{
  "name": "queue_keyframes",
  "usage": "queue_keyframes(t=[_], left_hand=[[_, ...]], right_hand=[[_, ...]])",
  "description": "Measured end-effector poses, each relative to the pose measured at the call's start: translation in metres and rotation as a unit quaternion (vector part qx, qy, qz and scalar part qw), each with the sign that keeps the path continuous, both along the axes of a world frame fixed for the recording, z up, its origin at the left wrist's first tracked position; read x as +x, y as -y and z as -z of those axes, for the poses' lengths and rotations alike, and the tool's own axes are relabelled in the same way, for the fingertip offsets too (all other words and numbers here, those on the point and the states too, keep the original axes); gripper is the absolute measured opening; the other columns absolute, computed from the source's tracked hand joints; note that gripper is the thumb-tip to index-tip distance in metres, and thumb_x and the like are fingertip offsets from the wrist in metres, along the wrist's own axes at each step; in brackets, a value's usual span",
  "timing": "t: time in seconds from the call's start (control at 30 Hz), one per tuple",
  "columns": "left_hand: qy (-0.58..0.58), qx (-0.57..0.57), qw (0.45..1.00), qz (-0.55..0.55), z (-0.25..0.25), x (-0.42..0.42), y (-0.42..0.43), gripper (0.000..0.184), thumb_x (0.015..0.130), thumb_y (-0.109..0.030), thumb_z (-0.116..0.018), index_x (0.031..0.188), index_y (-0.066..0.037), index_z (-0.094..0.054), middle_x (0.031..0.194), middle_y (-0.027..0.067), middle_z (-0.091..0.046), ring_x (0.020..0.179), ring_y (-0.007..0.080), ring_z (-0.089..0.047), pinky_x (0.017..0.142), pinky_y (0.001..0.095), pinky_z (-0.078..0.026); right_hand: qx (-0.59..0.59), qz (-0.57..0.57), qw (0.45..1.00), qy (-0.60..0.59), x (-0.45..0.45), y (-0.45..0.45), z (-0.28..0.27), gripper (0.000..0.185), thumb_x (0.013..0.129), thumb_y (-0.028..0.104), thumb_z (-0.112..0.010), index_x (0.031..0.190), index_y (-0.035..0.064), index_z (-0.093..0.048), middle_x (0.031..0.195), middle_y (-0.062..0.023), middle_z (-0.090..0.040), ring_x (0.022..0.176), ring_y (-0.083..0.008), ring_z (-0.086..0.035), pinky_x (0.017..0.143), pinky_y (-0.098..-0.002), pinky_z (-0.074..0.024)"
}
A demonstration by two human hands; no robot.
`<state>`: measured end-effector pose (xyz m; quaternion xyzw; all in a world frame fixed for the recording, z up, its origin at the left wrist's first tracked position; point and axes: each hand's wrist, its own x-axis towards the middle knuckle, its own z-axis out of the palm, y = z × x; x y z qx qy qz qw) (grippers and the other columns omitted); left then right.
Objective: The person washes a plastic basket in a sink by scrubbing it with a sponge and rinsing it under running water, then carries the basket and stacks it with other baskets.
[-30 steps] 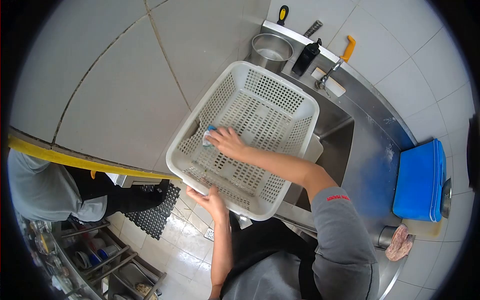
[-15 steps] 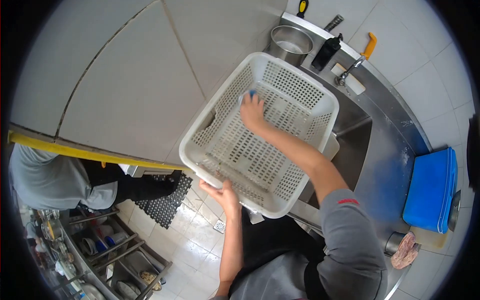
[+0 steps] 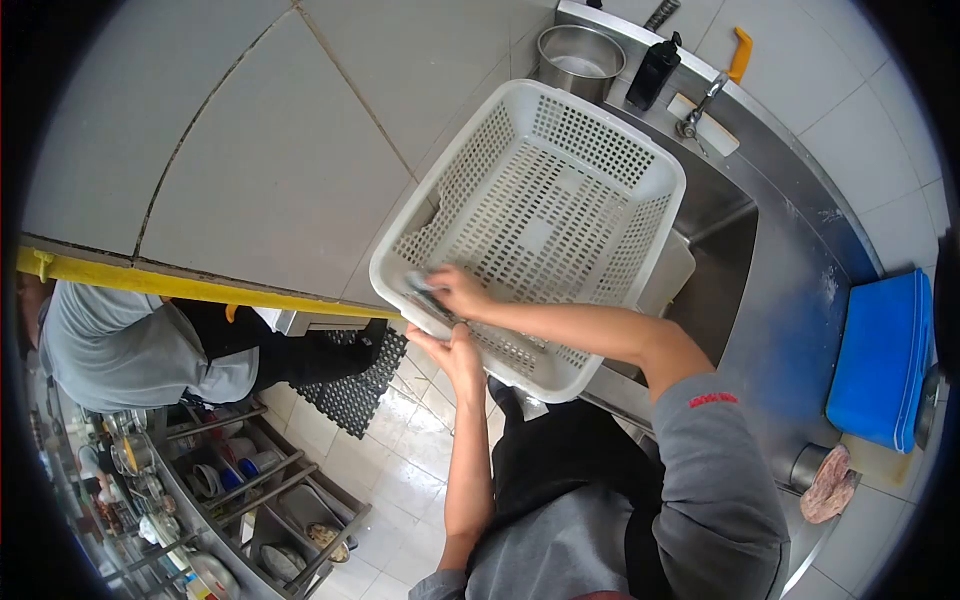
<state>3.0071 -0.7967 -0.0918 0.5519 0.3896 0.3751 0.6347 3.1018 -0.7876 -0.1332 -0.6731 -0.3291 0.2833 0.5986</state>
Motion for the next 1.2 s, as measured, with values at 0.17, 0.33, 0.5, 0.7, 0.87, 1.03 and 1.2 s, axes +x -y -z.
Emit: queue_keyframes(t=[0.17, 0.33, 0.5, 0.7, 0.87, 1.03, 1.2], left_hand=[[0.016, 0.002, 1.000, -0.021, 0.001, 0.001, 0.002, 0.043, 0.083, 0.000, -0.052, 0.119, -0.005, -0.028, 0.113, 0.0120, -0.041, 0.104, 0.0185, -0.045, 0.086, 0.0308, -0.040], [0.009, -0.010, 1.000, 0.004, 0.006, -0.002, -0.001, 0.032, 0.096, -0.025, -0.043, 0.118, -0.006, -0.030, 0.117, 0.0110, -0.042, 0.105, 0.0164, -0.043, 0.093, 0.0326, -0.034], [0.019, -0.023, 1.000, 0.000, 0.003, -0.006, 0.004, 0.033, 0.096, -0.027, -0.042, 0.119, -0.006, -0.030, 0.119, 0.0104, -0.041, 0.107, 0.0176, -0.043, 0.092, 0.0341, -0.037], [0.043, -0.015, 0.999, -0.004, 0.007, -0.004, -0.007, 0.036, 0.095, -0.029, -0.043, 0.119, -0.005, -0.031, 0.116, 0.0101, -0.043, 0.102, 0.0173, -0.047, 0.087, 0.0330, -0.040], [0.013, 0.008, 1.000, -0.020, 0.005, 0.001, 0.000, 0.035, 0.089, -0.014, -0.051, 0.117, -0.002, -0.032, 0.113, 0.0111, -0.044, 0.100, 0.0161, -0.047, 0.085, 0.0301, -0.041], [-0.001, -0.014, 0.999, -0.039, -0.004, 0.000, 0.006, 0.032, 0.088, -0.006, -0.049, 0.114, -0.001, -0.032, 0.113, 0.0136, -0.041, 0.101, 0.0192, -0.045, 0.089, 0.0319, -0.038], [0.002, 0.012, 0.999, -0.038, -0.001, -0.001, -0.002, 0.037, 0.086, -0.007, -0.052, 0.117, 0.001, -0.033, 0.115, 0.0153, -0.045, 0.102, 0.0198, -0.049, 0.087, 0.0323, -0.042]], right_hand=[[-0.283, -0.210, 0.901, 0.251, -0.008, 0.061, -0.048, 0.021, 0.077, 0.014, -0.056, 0.095, 0.0058, -0.064, 0.106, -0.0179, -0.058, 0.083, -0.0369, -0.059, 0.069, -0.0419, -0.0480], [-0.178, -0.099, 0.957, 0.207, 0.008, 0.009, -0.039, 0.020, 0.076, 0.012, -0.055, 0.092, 0.0038, -0.064, 0.093, -0.0200, -0.063, 0.082, -0.0379, -0.061, 0.072, -0.0436, -0.0491], [-0.283, -0.203, 0.903, 0.250, -0.007, 0.061, -0.084, 0.017, 0.076, 0.012, -0.054, 0.080, 0.0000, -0.065, 0.085, -0.0226, -0.063, 0.078, -0.0387, -0.062, 0.072, -0.0430, -0.0496], [-0.251, -0.254, 0.915, 0.186, 0.016, 0.018, -0.084, 0.017, 0.077, 0.010, -0.053, 0.083, -0.0034, -0.062, 0.094, -0.0273, -0.060, 0.083, -0.0388, -0.062, 0.070, -0.0437, -0.0499], [-0.239, -0.198, 0.928, 0.206, -0.010, 0.066, -0.045, 0.021, 0.079, 0.013, -0.051, 0.083, -0.0043, -0.062, 0.087, -0.0250, -0.062, 0.080, -0.0382, -0.063, 0.068, -0.0442, -0.0497], [-0.385, -0.354, 0.828, 0.202, -0.017, 0.119, -0.092, 0.024, 0.080, 0.010, -0.047, 0.091, -0.0069, -0.060, 0.090, -0.0249, -0.062, 0.085, -0.0361, -0.063, 0.069, -0.0454, -0.0497], [-0.202, -0.157, 0.950, 0.177, -0.030, 0.090, -0.072, 0.018, 0.077, 0.002, -0.050, 0.090, -0.0016, -0.062, 0.093, -0.0207, -0.057, 0.087, -0.0349, -0.058, 0.073, -0.0448, -0.0452]])
